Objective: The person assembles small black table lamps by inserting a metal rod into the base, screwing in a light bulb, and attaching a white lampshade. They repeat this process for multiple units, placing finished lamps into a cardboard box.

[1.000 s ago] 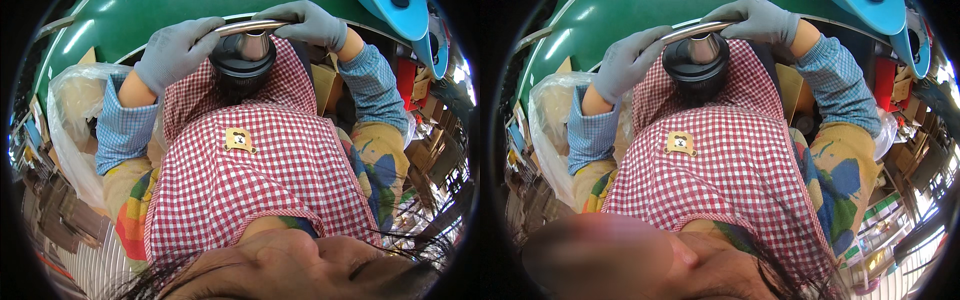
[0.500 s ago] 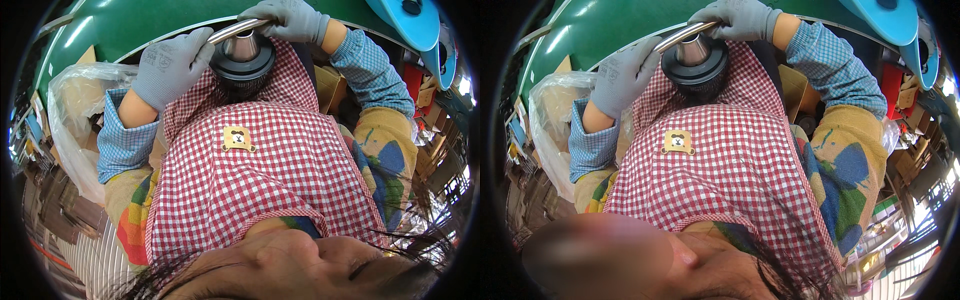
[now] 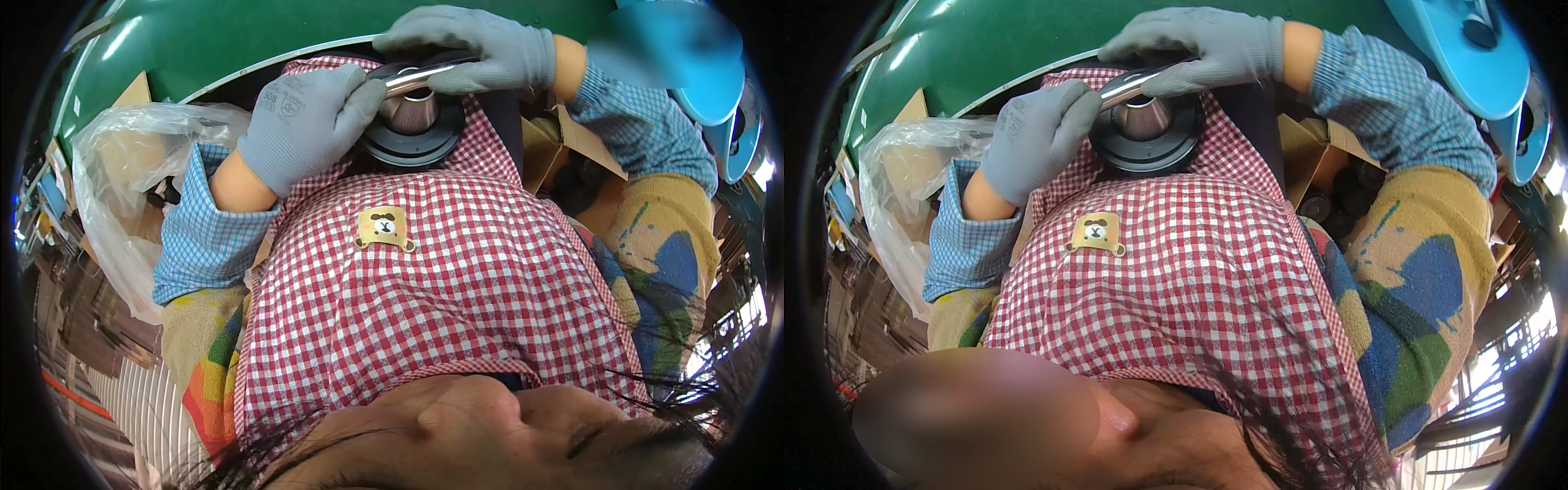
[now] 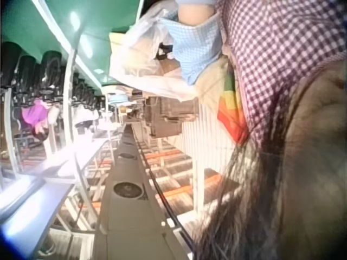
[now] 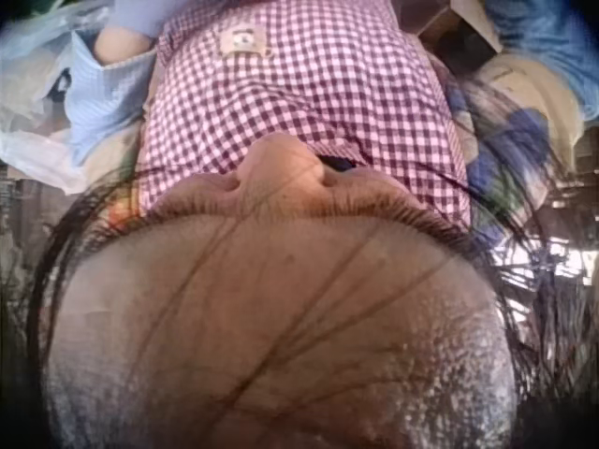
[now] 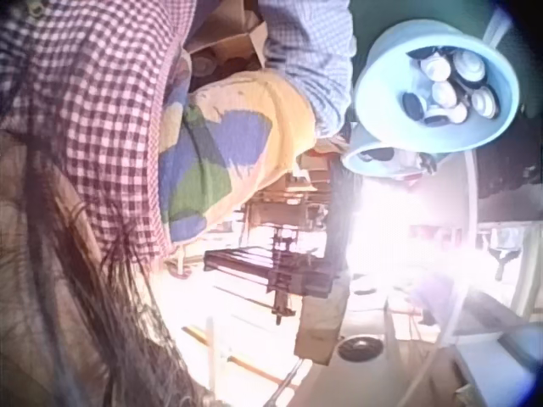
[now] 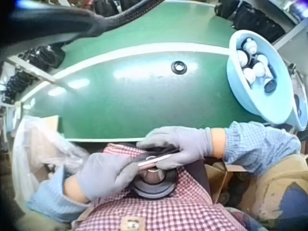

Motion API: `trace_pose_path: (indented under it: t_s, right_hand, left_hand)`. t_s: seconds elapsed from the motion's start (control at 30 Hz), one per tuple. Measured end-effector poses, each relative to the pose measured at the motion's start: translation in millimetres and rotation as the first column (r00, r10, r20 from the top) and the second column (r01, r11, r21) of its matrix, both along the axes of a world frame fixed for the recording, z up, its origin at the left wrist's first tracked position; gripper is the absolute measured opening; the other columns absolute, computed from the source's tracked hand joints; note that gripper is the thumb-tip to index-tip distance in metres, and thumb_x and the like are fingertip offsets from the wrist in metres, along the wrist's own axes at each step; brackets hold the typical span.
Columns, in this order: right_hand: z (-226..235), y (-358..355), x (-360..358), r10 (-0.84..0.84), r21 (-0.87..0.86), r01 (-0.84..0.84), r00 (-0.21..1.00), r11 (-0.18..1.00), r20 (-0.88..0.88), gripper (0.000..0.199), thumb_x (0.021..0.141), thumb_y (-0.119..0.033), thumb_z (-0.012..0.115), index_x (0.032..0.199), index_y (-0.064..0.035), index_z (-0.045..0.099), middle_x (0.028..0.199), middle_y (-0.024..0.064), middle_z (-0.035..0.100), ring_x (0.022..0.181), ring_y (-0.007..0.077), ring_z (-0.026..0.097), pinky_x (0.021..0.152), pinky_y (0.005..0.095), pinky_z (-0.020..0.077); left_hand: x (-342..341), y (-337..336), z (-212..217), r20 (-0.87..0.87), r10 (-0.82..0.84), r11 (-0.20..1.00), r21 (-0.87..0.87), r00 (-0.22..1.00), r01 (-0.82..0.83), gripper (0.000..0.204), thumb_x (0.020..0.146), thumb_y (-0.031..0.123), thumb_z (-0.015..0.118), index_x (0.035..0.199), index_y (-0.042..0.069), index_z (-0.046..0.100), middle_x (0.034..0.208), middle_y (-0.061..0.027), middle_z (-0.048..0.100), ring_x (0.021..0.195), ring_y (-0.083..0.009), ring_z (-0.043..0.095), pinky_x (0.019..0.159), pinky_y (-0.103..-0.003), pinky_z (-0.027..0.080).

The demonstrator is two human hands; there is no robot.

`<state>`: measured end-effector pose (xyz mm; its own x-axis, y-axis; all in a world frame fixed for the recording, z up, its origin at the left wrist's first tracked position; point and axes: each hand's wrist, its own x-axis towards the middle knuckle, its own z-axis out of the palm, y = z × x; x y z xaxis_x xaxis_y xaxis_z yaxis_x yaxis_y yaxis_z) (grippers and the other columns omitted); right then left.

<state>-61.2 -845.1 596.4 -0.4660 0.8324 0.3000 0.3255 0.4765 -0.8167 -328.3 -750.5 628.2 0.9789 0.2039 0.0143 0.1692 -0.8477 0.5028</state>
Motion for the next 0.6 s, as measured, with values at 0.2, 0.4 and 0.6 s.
trace_pose_path:
  t_s: [0.2, 0.4, 0.6]
  right_hand:
    - [-1.9, -32.3, -17.5, -0.031, -0.131, 0.035, 0.999, 0.991, 0.027, 0.061, 0.103, -0.027, 0.06, 0.157, -0.0069, 0.041, 0.157, 0.0202, 0.043, 0.147, 0.0329, 0.042, 0.123, 0.043, 0.0338]
    - [13.0, -55.8, -53.7, -0.046, -0.496, 0.013, 0.998, 0.868, -0.053, 0.087, 0.084, -0.002, 0.052, 0.165, -0.0048, 0.018, 0.167, 0.019, 0.028, 0.155, 0.0305, 0.029, 0.127, 0.0421, 0.0251]
    - [17.6, -75.6, -95.5, -0.371, -0.341, 0.426, 0.903, 0.838, 0.218, 0.096, 0.072, 0.003, 0.047, 0.164, -0.0092, 0.025, 0.167, 0.02, 0.027, 0.155, 0.0352, 0.029, 0.127, 0.0444, 0.0242]
  left_hand:
    - [5.5, 27.0, -17.8, 0.01, -0.097, 0.986, -0.132, 0.995, 0.097, 0.027, 0.099, 0.027, 0.053, 0.091, 0.006, 0.067, 0.076, -0.0149, 0.064, 0.068, -0.0335, 0.064, 0.063, -0.042, 0.049]
    - [27.8, 52.2, -50.9, 0.042, -0.136, 0.956, -0.256, 0.99, 0.142, 0.033, 0.099, 0.029, 0.051, 0.085, 0.003, 0.066, 0.07, -0.014, 0.061, 0.062, -0.0295, 0.058, 0.062, -0.041, 0.046]
    - [74.7, 81.8, -79.6, -0.119, -0.261, 0.892, -0.41, 0.958, 0.192, 0.025, 0.096, 0.026, 0.057, 0.086, 0.006, 0.069, 0.076, -0.0091, 0.068, 0.069, -0.0199, 0.062, 0.066, -0.037, 0.05]
